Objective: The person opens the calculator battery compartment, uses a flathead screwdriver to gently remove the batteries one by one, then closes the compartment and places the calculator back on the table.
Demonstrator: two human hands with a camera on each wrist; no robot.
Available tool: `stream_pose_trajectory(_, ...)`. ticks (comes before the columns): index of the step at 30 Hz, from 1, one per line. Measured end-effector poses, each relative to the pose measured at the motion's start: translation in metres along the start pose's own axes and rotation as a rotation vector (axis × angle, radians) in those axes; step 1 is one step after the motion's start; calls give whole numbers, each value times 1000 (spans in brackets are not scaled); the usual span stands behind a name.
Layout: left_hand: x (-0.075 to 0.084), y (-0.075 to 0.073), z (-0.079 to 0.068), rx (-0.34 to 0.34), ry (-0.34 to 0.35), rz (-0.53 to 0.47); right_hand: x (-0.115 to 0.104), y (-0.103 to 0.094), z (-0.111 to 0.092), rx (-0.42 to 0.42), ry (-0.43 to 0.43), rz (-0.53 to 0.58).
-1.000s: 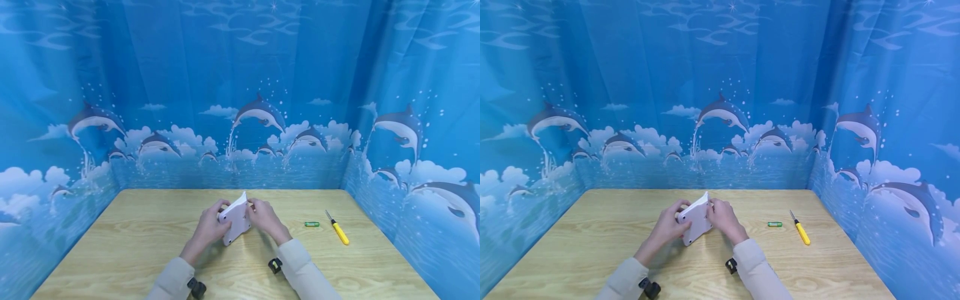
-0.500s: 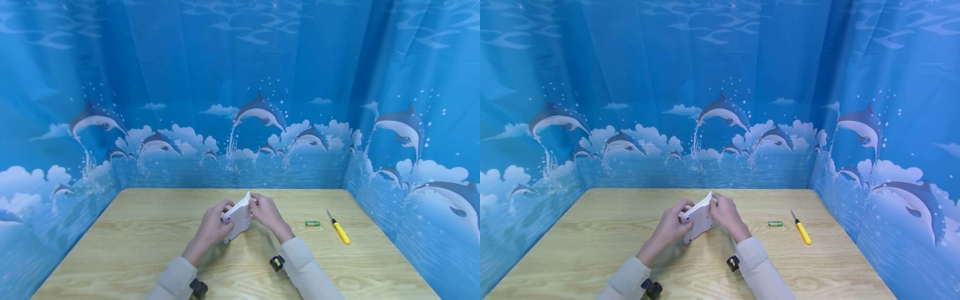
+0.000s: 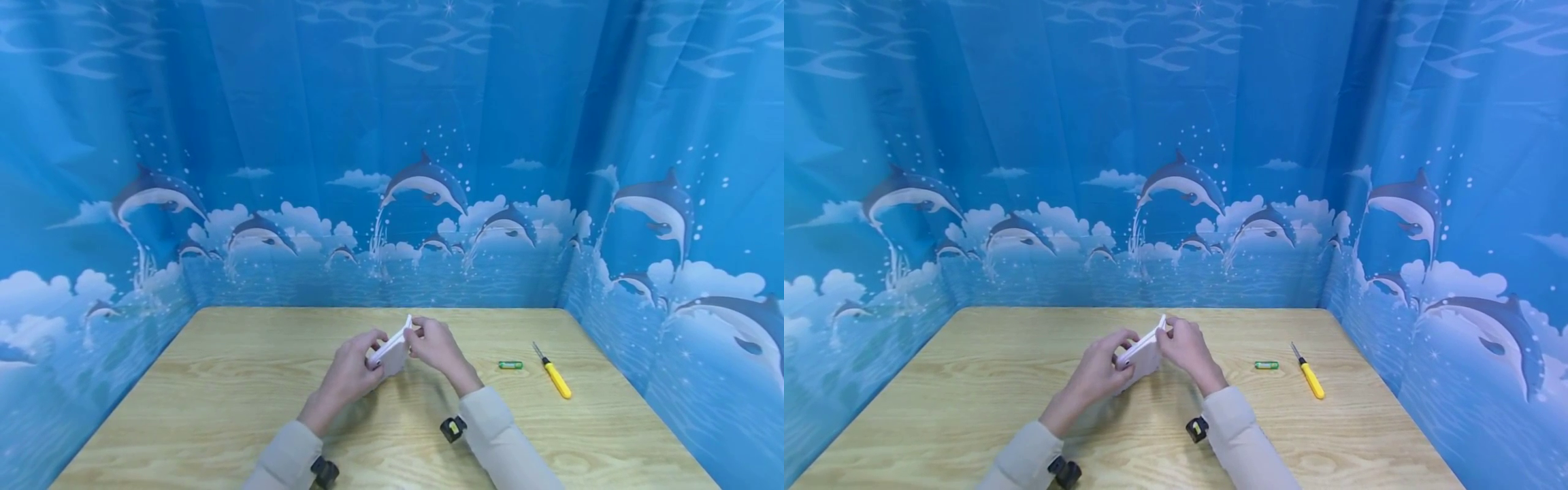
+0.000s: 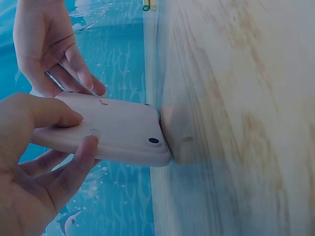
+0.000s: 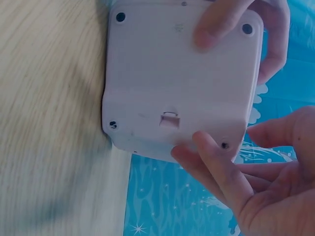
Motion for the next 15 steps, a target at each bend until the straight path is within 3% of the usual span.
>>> stream_pose_trajectory(4,2,2,0,-15,19,11,2,2,0,-17,27,12)
stream_pose_trajectory(15,7,14,-3,-158,28,-30,4,-1,-2,-1,58,2)
Point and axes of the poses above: each hand's wrist, its own z-axis towards the middle knuckle, its own y-axis out of the palm, x = y × z, the point moved 10 cm from there along z, towards the middle knuckle, and after that the axes turned 8 degrees about z, right-handed, at the moved point
